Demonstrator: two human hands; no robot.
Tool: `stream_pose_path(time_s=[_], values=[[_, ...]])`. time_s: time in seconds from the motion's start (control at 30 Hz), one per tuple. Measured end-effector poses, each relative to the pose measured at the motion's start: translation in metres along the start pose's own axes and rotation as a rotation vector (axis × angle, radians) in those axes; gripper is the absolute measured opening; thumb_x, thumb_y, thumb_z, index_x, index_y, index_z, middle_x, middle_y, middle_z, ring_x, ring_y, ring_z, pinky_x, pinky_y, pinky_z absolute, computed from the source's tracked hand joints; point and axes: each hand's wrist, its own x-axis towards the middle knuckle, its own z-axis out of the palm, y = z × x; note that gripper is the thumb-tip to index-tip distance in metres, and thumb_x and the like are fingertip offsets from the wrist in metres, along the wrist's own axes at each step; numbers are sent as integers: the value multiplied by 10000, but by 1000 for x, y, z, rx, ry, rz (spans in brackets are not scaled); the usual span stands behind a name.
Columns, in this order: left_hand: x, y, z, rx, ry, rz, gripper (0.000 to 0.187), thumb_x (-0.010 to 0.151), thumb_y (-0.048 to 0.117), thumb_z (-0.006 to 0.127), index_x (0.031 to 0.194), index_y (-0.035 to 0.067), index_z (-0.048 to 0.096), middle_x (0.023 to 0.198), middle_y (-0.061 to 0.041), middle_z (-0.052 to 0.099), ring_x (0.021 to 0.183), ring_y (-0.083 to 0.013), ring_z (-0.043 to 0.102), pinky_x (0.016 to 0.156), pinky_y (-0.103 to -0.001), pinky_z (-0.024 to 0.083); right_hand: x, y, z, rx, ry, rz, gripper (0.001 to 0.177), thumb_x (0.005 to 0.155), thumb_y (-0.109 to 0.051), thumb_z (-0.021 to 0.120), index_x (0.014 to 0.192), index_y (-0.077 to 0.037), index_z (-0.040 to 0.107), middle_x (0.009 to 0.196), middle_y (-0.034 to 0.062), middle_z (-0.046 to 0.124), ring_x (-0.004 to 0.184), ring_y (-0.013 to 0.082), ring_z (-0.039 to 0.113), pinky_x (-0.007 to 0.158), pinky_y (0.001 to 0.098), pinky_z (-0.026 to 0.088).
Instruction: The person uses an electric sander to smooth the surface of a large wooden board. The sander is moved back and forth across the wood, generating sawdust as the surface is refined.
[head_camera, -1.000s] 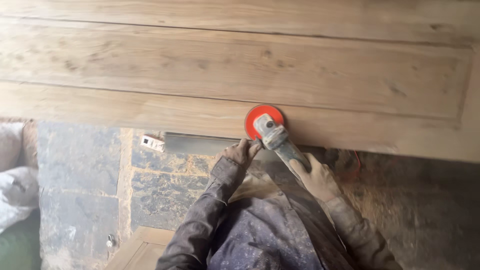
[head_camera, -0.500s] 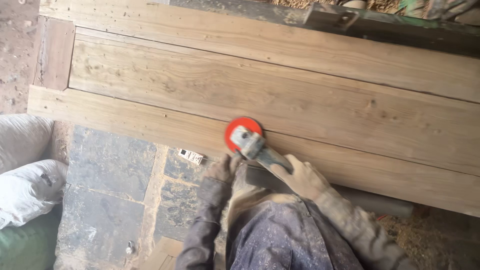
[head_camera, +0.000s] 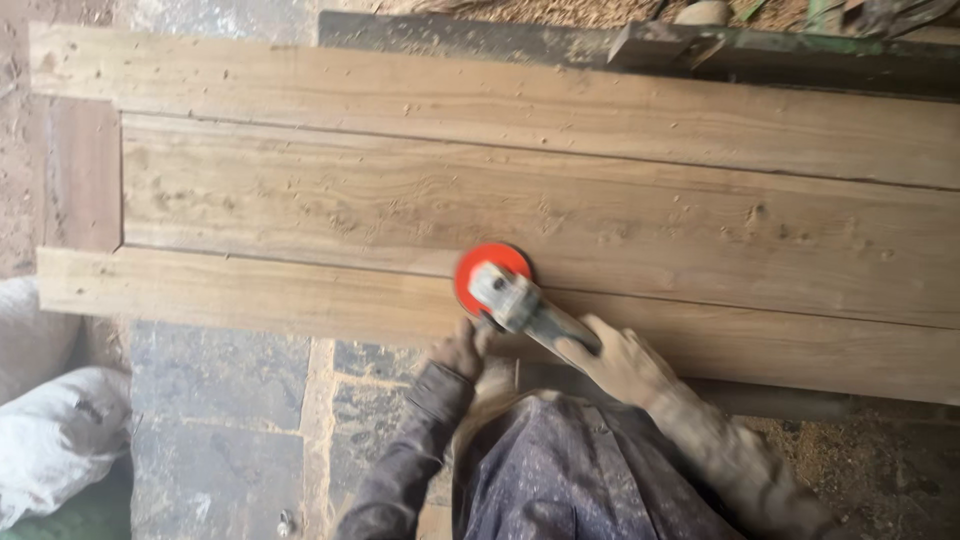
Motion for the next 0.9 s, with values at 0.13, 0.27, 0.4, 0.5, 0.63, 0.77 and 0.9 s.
stream_pose_path(time_s=[0.13, 0.27, 0.4, 0.5, 0.63, 0.77, 0.9], values=[[5, 31, 42, -63, -187, -16, 526, 1021, 635, 439, 1060, 131, 584, 770, -173, 718, 655, -366, 725, 564, -491, 561, -18, 41, -8, 100, -18, 110, 661, 865, -661, 545, 1281, -152, 611, 1006, 194, 794, 977, 360, 783, 868, 486, 603], [2, 81, 45, 24, -114, 119, 525, 1013, 646, 428, 1068, 151, 596, 732, -176, 715, 620, -375, 711, 539, -502, 549, -38, 82, -19, 126, 94, 99, 618, 885, -623, 567, 1266, -141, 635, 983, 208, 786, 977, 397, 762, 860, 507, 592], [-7, 132, 37, 51, -243, 153, 560, 1002, 661, 385, 1086, 146, 586, 729, -163, 712, 577, -359, 707, 505, -503, 548, -56, 125, -30, 188, 84, 164, 629, 879, -618, 567, 1267, -128, 638, 970, 204, 787, 979, 384, 768, 867, 504, 587], [-13, 163, 38, 19, -301, 218, 573, 1035, 644, 362, 1089, 113, 568, 723, -158, 692, 574, -334, 715, 511, -484, 556, -67, 160, -39, 211, 116, 141, 648, 880, -629, 567, 1251, -103, 642, 1013, 203, 777, 989, 374, 770, 864, 499, 591], [-14, 208, 55, -7, -277, 287, 564, 1018, 641, 397, 1064, 115, 594, 719, -162, 711, 620, -362, 716, 531, -491, 548, -85, 211, -43, 231, 113, 215, 666, 885, -627, 547, 1317, -123, 607, 1033, 205, 785, 992, 368, 776, 879, 490, 591], [-17, 248, 77, -5, -242, 361, 532, 1016, 617, 434, 1061, 115, 606, 714, -144, 705, 601, -352, 705, 512, -476, 545, -94, 265, -40, 308, 183, 171, 704, 882, -636, 556, 1315, -83, 597, 1065, 216, 785, 1011, 369, 779, 887, 490, 606], [-23, 277, 99, 50, -170, 521, 481, 1060, 561, 462, 1100, 102, 598, 702, -112, 657, 569, -289, 674, 499, -440, 536, -106, 325, -39, 265, 187, 247, 735, 887, -645, 497, 1372, -98, 580, 1132, 213, 759, 1059, 399, 728, 918, 523, 575]])
